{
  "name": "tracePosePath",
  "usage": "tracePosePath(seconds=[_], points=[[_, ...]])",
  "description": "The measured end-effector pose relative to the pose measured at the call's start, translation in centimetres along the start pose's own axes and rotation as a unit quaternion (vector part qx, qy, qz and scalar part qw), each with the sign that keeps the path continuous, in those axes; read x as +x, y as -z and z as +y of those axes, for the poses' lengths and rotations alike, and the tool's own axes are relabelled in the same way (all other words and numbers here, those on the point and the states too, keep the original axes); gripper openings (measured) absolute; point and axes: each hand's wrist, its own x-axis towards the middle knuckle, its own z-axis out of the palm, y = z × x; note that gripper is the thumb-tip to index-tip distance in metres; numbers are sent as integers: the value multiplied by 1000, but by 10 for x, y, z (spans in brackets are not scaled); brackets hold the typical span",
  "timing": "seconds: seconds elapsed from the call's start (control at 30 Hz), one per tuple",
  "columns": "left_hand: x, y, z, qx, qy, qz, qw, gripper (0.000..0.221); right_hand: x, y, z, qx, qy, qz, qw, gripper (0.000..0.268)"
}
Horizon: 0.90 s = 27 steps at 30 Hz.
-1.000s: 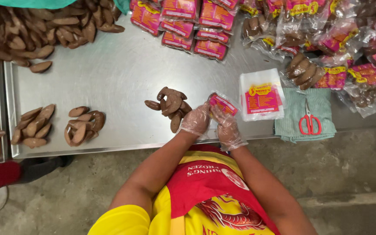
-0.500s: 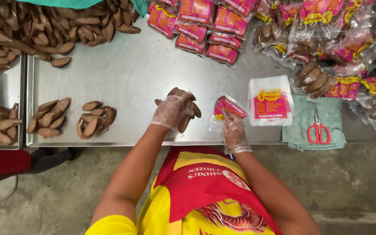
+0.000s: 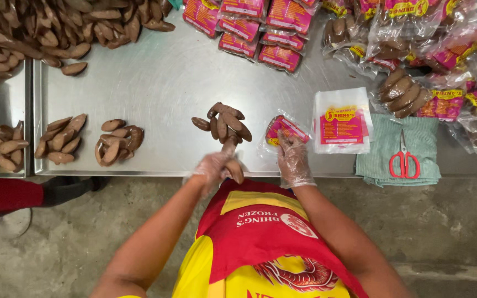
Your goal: The person places brown, elongated food items from a metal tray into small, clear plastic bags. They arrange the items inside the bags and then fold the top of the bags to close them. The person stacks the filled bags on the table next to a pile of already packaged items.
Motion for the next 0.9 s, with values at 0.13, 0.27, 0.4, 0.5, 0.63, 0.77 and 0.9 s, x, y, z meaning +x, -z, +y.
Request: tracePosePath(seconds=[0.13,0.27,0.4,0.5,0.63,0.77,0.9], points=[[20,-29,-55,-43,25,34,998,43,0,2,7,31,22,1,999,60],[57,-50,-92,-56,-12,65,996,29,-4,0,20,47,68,32,996,62],[74,-69,-106,-134,0,89,987,22,-8,-3,24,93,73,42,992,56],[70,-75,-100,-100,38,50,993,25,-9,1,22,134,11,-19,991,56],[76,-90,-79,11,57,52,997,28,-9,4,20,90,88,24,992,60],[113,-96,-84,107,51,41,992,30,-10,-1,28,68,96,-7,993,53],[154,-89,-100,318,-76,86,941,34,-13,-6,32,58,115,10,992,35]])
